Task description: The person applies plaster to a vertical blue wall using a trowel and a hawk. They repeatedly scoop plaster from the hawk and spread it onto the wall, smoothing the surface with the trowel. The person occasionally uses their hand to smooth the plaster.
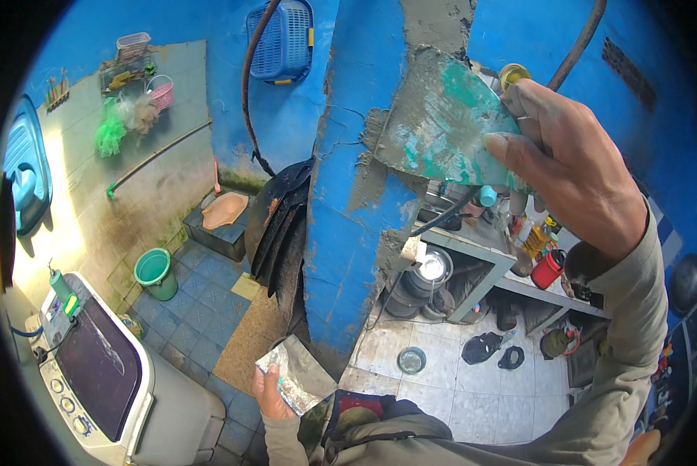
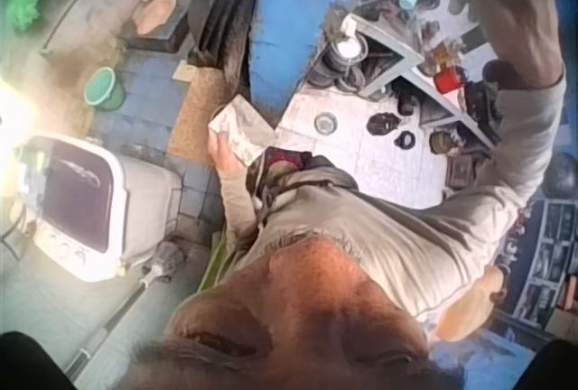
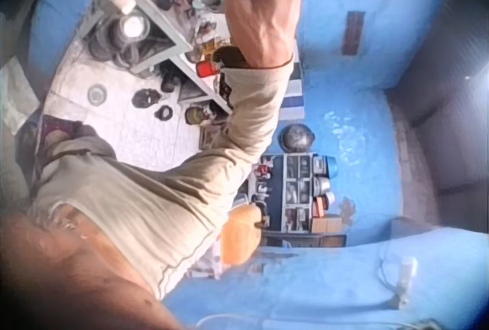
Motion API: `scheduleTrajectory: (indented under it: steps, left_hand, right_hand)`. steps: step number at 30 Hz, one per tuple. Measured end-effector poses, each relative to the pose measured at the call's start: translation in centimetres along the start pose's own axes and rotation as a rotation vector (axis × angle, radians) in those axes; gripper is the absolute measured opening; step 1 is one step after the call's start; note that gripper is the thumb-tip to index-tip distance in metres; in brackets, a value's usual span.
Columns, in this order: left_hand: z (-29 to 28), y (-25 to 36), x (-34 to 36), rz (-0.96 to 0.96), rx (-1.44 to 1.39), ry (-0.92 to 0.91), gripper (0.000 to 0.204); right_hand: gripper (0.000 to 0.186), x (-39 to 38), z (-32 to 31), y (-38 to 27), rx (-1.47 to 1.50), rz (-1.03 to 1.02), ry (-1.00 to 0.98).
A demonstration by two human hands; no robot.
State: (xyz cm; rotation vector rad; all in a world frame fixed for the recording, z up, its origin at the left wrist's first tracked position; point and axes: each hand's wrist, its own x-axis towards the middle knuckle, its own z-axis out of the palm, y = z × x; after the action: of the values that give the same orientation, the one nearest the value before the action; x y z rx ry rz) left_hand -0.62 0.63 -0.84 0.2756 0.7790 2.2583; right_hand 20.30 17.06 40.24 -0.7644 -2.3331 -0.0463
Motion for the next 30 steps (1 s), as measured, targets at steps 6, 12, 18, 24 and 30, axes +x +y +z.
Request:
scheduleTrajectory:
  steps: [6,12,18,24,30]
  left_hand:
    - [-0.3,0.0,0.0,0.015,-0.012,0.027,0.037]
    - [-0.2,0.0,0.2,0.029,-0.037,0.012,0.037]
    - [-0.5,0.0,0.1,0.024,0.016,0.013,0.038]
    - [-0.5,0.0,-0.1,0.029,-0.066,0.038,0.038]
    - [2.3,1.9,0.3,-0.042,-0.104,-0.083,0.037]
  right_hand:
    - [0.028,-1.0,-1.1,-0.5,-0.015,0.073,-0.038]
    - [0.023,-1.9,-0.7,-1.1,0.013,0.052,0.002]
    - [0.030,-0.7,0.1,-2.7,-0.111,0.045,-0.032]
    - [0.030,-4.7,-1.4,-0.7,0.056,0.189,0.010]
    - [0.014,-10.6,5.7,-0.7,0.485,-0.006,-0.543]
